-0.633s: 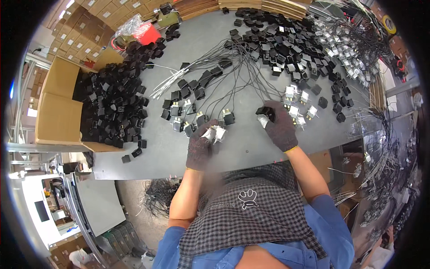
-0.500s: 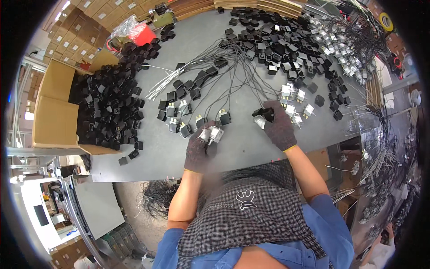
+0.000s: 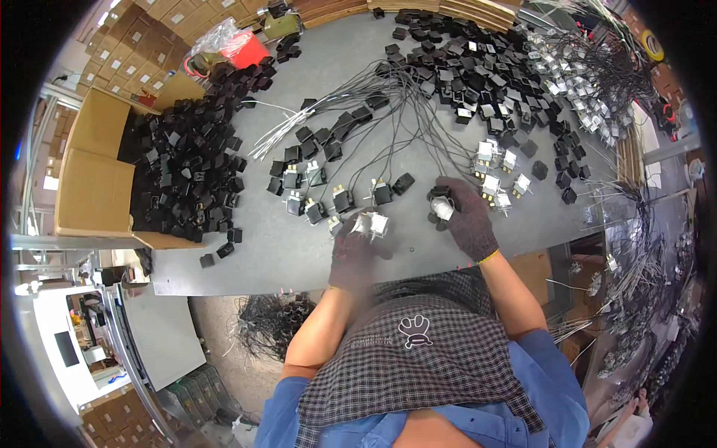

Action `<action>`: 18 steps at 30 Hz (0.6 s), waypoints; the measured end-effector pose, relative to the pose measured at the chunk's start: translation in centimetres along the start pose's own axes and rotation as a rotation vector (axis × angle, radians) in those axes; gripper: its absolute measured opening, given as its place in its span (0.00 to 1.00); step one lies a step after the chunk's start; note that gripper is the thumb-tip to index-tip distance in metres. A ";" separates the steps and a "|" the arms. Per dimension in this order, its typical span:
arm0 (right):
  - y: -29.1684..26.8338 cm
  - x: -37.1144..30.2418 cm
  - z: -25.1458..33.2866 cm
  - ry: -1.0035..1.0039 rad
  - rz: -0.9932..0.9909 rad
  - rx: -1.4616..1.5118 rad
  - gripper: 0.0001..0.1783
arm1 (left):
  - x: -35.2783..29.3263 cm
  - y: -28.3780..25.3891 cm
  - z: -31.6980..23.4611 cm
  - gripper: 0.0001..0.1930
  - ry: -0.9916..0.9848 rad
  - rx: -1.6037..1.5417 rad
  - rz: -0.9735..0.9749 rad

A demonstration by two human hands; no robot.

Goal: The person assembles and organizes small electronic components with attached wires by hand at a production workbench.

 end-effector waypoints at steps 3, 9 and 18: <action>3.3 -1.3 -0.6 0.244 0.187 0.393 0.24 | 0.6 -2.2 1.5 0.21 0.239 0.179 -0.197; 7.2 -2.0 1.4 0.395 0.456 0.478 0.26 | -0.5 1.4 -6.1 0.21 -0.084 0.280 0.101; 9.6 -1.9 0.7 0.374 0.430 0.391 0.22 | -2.8 1.6 -5.4 0.29 0.074 0.146 0.016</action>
Point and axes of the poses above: each hand's wrist, its own x-axis towards the middle knuckle, its own y-axis out of the palm, z = x × y, the point moved 7 cm from there along x, towards the middle knuckle
